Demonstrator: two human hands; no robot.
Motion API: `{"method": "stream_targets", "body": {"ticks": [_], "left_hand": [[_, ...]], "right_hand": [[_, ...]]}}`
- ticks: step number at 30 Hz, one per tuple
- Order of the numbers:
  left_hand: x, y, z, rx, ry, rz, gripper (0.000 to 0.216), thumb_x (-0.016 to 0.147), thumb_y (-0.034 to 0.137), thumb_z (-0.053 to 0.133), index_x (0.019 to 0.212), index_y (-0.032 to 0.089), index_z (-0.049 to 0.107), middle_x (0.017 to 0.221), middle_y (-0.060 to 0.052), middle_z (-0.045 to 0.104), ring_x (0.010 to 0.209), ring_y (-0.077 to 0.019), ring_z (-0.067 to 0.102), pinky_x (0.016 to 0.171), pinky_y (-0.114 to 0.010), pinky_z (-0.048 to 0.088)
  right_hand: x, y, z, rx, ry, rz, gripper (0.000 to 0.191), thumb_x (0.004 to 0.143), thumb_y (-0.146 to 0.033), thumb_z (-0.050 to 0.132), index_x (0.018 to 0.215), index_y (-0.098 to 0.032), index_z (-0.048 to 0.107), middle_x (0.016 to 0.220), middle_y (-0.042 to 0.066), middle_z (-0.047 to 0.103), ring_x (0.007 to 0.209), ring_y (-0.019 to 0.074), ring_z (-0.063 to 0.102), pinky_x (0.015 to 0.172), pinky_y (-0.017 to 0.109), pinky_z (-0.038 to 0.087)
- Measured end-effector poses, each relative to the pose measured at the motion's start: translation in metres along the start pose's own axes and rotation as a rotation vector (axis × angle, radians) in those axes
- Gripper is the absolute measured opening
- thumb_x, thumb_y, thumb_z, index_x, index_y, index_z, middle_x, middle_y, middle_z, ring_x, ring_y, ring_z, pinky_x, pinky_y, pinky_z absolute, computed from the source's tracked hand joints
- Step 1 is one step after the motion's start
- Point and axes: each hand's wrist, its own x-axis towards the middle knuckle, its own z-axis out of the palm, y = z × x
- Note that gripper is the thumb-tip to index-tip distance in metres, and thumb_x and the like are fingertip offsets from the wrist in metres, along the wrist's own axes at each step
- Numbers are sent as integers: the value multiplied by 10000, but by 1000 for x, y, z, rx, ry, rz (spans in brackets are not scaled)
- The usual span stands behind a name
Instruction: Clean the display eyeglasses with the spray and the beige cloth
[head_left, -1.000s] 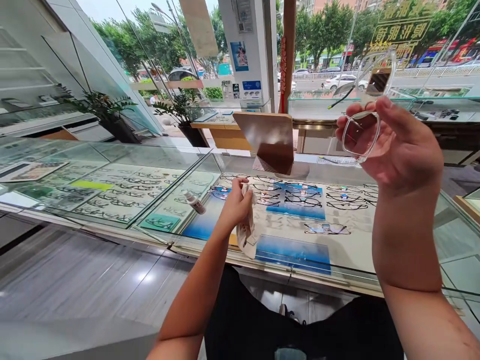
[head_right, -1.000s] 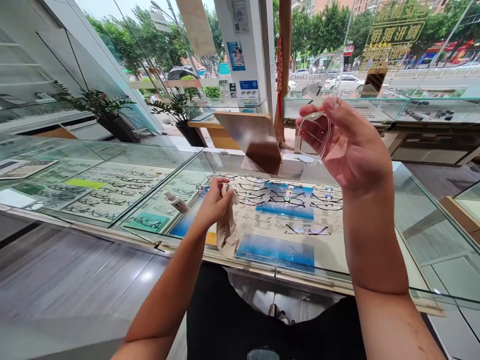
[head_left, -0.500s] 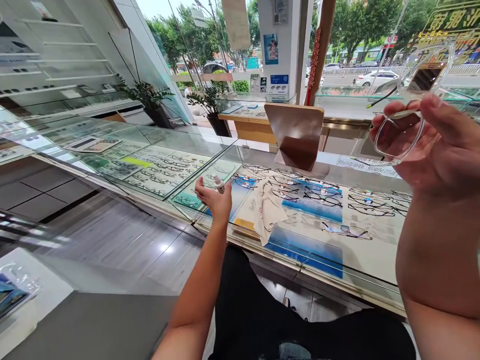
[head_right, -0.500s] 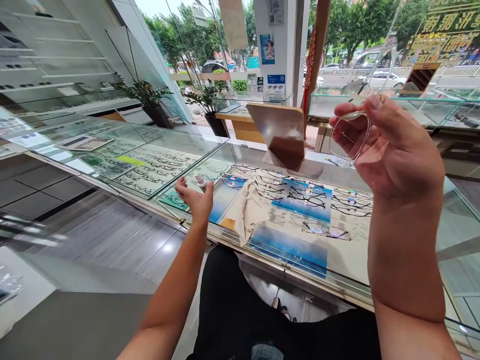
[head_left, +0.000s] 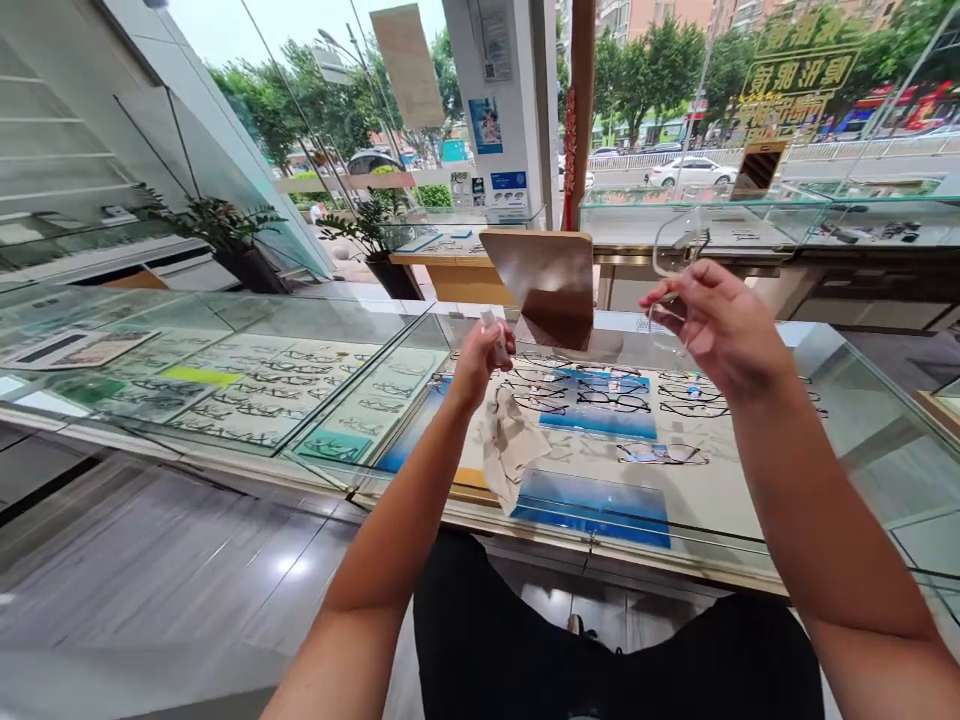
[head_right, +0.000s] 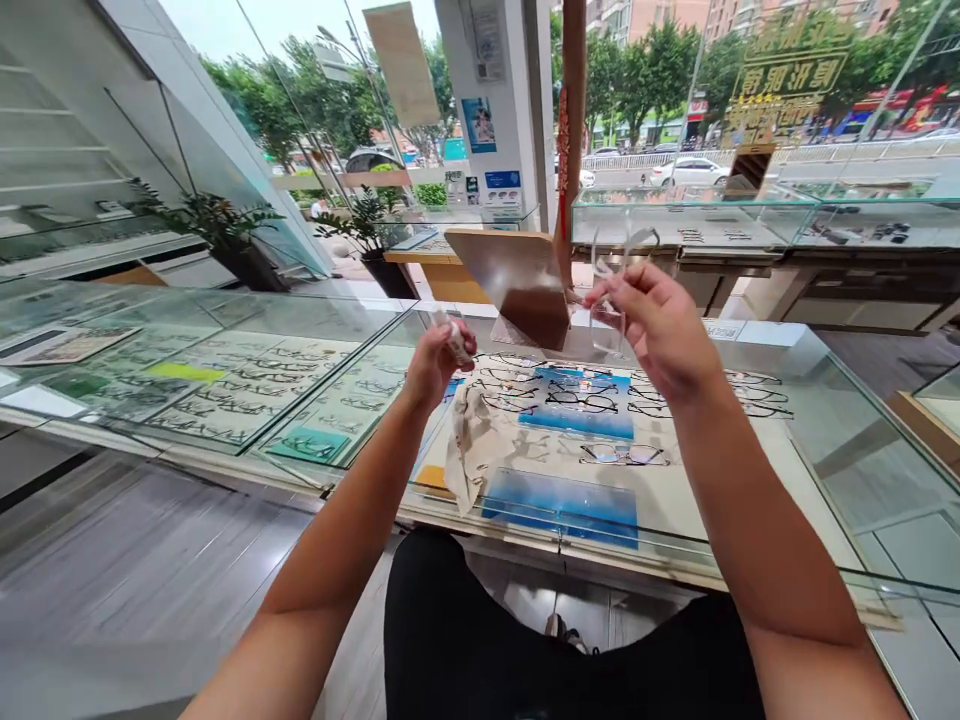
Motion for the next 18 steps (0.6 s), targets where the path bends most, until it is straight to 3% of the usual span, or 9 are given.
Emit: {"method": "stream_targets", "body": {"ticks": [2,5,10,12,15,18], "left_hand": [[19,-1,31,-116,-199,-66,637,835,853,678,814,222,593,731,-11,528,648,-148,509,498,-230,385],[35,-12,67,-176,-333,-172,764,823,972,576,684,221,554,651,-19,480,603,-158,498,458,-239,339],[27,-35,84,-287,-441,-338,752,771,959,582,620,223,556,623,-12,408,599,-173,469,456,-254,328],[18,-41,83,-273,-424,-322,725,791,925,565,636,217,591,661,-31,454,641,-186,492,492,-276,388],[7,-49,84,-125,-300,-167,630,829,832,605,710,215,628,782,-43,537,724,-191,525,630,-316,505],[2,-56,86,108,-188,-6,552,877,759,637,765,219,620,835,-30,560,752,-185,519,709,-329,500]], "right_hand": [[-6,24,-8,-20,34,50,419,792,-533,979,849,-289,643,941,3,794,979,208,738,986,408,607],[-12,57,-21,2,61,104,428,754,-545,991,836,-287,660,927,0,803,976,211,728,981,403,588],[-20,90,-23,61,45,199,477,718,-587,996,817,-273,651,907,5,805,966,219,722,968,406,565],[-25,97,-18,48,25,219,467,757,-599,973,842,-271,651,934,11,812,963,217,717,982,411,557],[-34,103,-10,30,-2,246,458,797,-611,953,868,-271,654,955,14,820,983,215,716,1006,409,545],[-40,107,-4,24,-44,282,467,798,-624,955,871,-271,658,977,19,831,998,217,721,1007,409,545]]}}
